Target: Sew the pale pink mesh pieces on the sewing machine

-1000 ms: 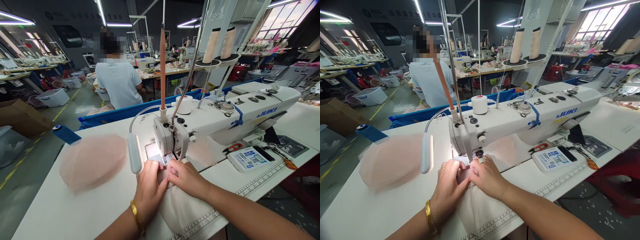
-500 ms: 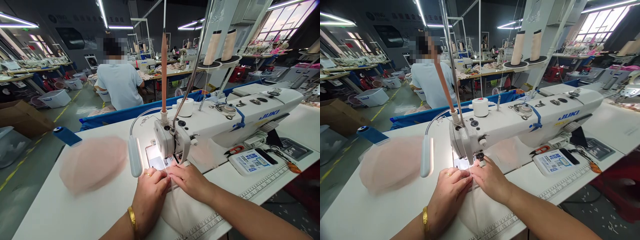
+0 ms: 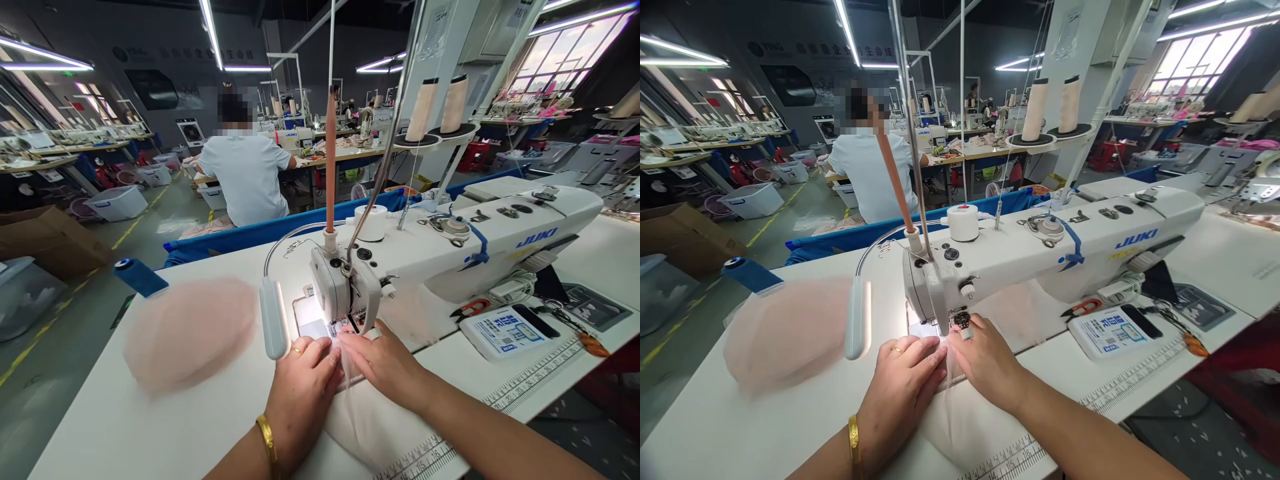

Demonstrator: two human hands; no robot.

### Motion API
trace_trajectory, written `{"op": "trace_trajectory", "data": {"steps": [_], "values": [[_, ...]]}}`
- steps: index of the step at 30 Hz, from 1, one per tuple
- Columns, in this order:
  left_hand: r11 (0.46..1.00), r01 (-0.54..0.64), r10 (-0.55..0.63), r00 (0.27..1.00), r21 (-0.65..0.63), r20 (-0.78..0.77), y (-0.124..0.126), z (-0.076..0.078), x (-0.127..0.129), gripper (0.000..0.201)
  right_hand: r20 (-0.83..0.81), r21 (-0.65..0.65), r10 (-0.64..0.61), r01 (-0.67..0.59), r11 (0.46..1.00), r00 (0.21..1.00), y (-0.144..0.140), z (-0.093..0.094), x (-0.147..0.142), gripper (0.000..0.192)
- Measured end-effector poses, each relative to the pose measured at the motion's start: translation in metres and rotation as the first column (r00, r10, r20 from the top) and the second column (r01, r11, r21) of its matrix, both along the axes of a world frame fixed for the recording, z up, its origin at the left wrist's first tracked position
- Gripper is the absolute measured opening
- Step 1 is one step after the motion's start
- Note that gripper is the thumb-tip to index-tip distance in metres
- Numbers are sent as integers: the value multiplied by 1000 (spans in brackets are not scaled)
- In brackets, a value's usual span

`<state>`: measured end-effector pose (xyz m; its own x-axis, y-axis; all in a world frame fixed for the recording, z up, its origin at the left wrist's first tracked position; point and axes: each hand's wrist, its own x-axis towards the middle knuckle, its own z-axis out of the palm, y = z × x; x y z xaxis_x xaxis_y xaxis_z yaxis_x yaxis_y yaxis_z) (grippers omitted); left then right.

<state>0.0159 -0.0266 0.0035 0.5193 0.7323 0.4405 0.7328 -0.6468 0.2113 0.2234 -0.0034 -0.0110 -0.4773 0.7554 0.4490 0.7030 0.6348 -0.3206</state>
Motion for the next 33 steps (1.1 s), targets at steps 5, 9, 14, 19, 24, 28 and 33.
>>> {"op": "trace_trajectory", "data": {"steps": [5,9,14,19,24,28,33], "values": [[1000,-24,24,1000,-11,-1,3,-3,0,25,12,83,-38,37,996,999,4,0,-3,28],[999,-34,34,999,-1,-10,5,-3,1,23,38,88,-53,50,995,998,5,0,-4,28],[999,-43,43,998,-3,-35,5,-3,2,24,69,59,-70,66,996,995,6,0,-3,29],[993,-45,38,997,-106,-64,-2,4,-1,27,75,19,-67,66,998,995,4,3,-3,29],[946,96,-129,988,-309,-88,-11,17,-13,74,77,-193,138,-121,974,987,-7,26,14,18],[944,171,-183,983,-282,-14,-8,14,-16,14,43,-392,339,-297,871,940,-11,40,25,50],[961,114,-79,986,-251,145,4,0,-5,24,66,-379,284,-240,894,956,-5,32,25,19]]}}
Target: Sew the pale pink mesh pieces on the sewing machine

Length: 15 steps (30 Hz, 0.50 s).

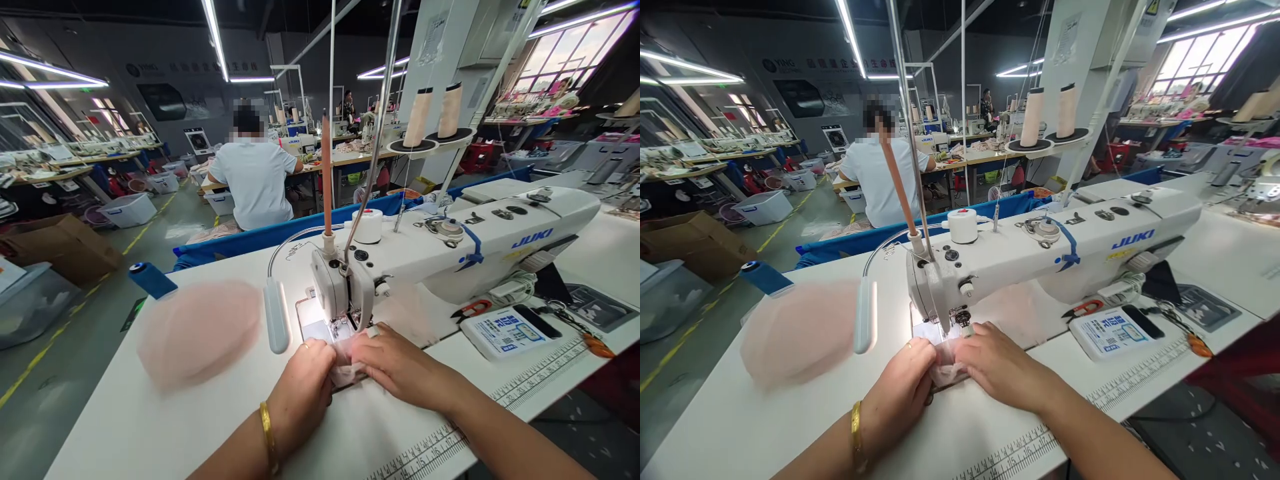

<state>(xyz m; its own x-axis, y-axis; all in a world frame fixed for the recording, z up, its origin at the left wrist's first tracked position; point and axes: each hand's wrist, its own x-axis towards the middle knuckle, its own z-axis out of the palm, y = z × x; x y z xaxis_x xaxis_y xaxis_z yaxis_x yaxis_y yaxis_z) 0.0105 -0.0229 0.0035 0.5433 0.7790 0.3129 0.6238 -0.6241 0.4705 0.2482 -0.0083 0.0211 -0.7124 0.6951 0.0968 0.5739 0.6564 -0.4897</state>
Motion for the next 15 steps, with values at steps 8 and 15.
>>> {"op": "trace_trajectory", "data": {"steps": [8,15], "values": [[988,-92,104,990,-125,93,12,3,11,27,-362,-111,-285,263,958,887,5,-6,-13,38],[980,-83,111,981,-179,157,20,10,12,17,-475,-309,-381,256,916,793,10,-11,-19,48]]}}
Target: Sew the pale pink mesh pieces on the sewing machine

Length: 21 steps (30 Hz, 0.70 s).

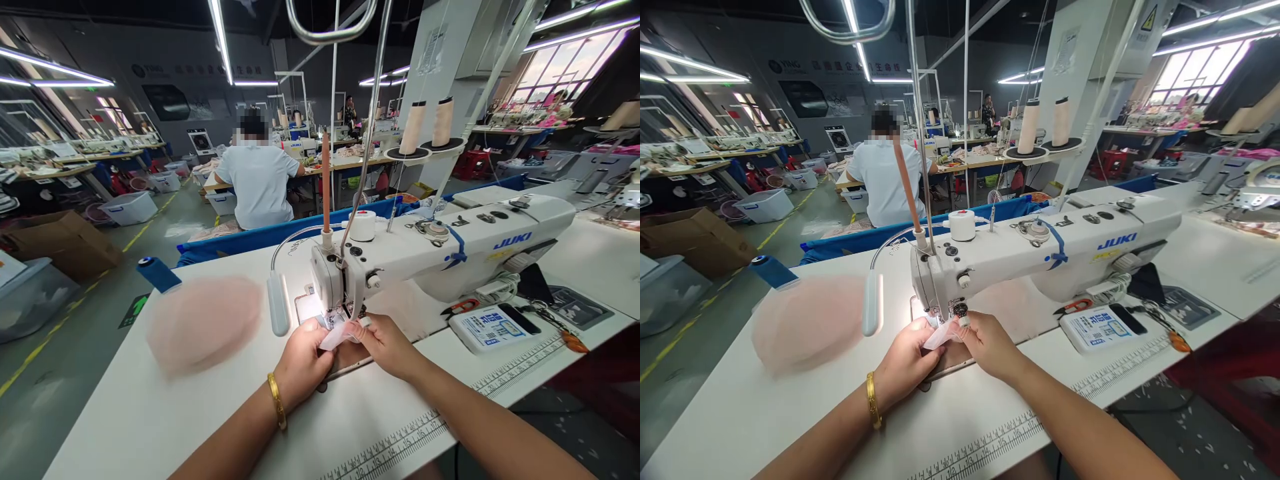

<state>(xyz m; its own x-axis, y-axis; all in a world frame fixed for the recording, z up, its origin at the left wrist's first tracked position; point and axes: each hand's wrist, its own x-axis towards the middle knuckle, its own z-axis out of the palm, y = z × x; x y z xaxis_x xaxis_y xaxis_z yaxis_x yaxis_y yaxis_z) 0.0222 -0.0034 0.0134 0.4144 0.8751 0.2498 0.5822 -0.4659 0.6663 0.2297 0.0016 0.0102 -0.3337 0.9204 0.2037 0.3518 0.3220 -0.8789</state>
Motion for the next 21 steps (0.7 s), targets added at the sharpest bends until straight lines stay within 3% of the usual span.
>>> {"op": "trace_trajectory", "data": {"steps": [5,8,10,12,16,21], "values": [[998,4,-4,1000,66,9,-2,-2,-1,30,114,108,28,-40,993,993,-3,3,3,58],[970,82,-73,996,227,-50,-9,-6,-5,31,268,224,167,-230,947,949,-7,10,9,59],[937,131,-103,990,324,-101,-17,-9,-7,25,369,238,276,-378,895,887,-12,15,14,52],[916,170,-127,982,364,-140,-27,-10,-8,26,443,223,320,-448,866,838,-16,19,19,43],[908,201,-149,975,368,-164,-38,-10,-8,27,477,236,276,-424,874,834,-20,22,23,46],[900,200,-135,973,387,-188,-33,-8,-9,29,486,259,240,-401,879,840,-17,18,22,45]]}}
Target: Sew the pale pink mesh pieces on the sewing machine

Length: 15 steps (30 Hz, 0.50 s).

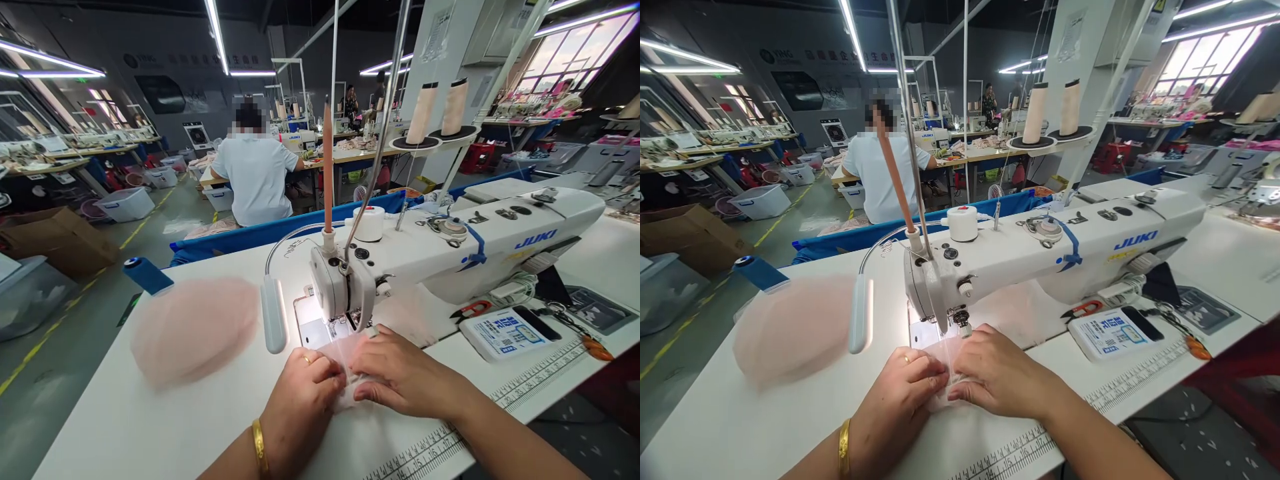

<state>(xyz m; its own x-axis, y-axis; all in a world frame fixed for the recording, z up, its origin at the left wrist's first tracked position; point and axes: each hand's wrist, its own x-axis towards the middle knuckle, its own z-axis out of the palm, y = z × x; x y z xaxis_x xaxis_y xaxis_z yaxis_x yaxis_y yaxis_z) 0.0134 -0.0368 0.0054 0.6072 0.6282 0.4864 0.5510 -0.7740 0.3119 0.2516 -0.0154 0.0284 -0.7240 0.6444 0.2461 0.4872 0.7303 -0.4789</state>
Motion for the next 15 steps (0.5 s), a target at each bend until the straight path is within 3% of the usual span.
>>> {"op": "trace_trajectory", "data": {"steps": [9,15], "values": [[997,-60,63,996,47,-63,16,-1,-2,28,103,51,-61,56,997,993,6,-7,-4,26],[993,-94,100,991,67,-91,25,0,-4,31,87,161,-116,101,982,989,7,-9,-6,28]]}}
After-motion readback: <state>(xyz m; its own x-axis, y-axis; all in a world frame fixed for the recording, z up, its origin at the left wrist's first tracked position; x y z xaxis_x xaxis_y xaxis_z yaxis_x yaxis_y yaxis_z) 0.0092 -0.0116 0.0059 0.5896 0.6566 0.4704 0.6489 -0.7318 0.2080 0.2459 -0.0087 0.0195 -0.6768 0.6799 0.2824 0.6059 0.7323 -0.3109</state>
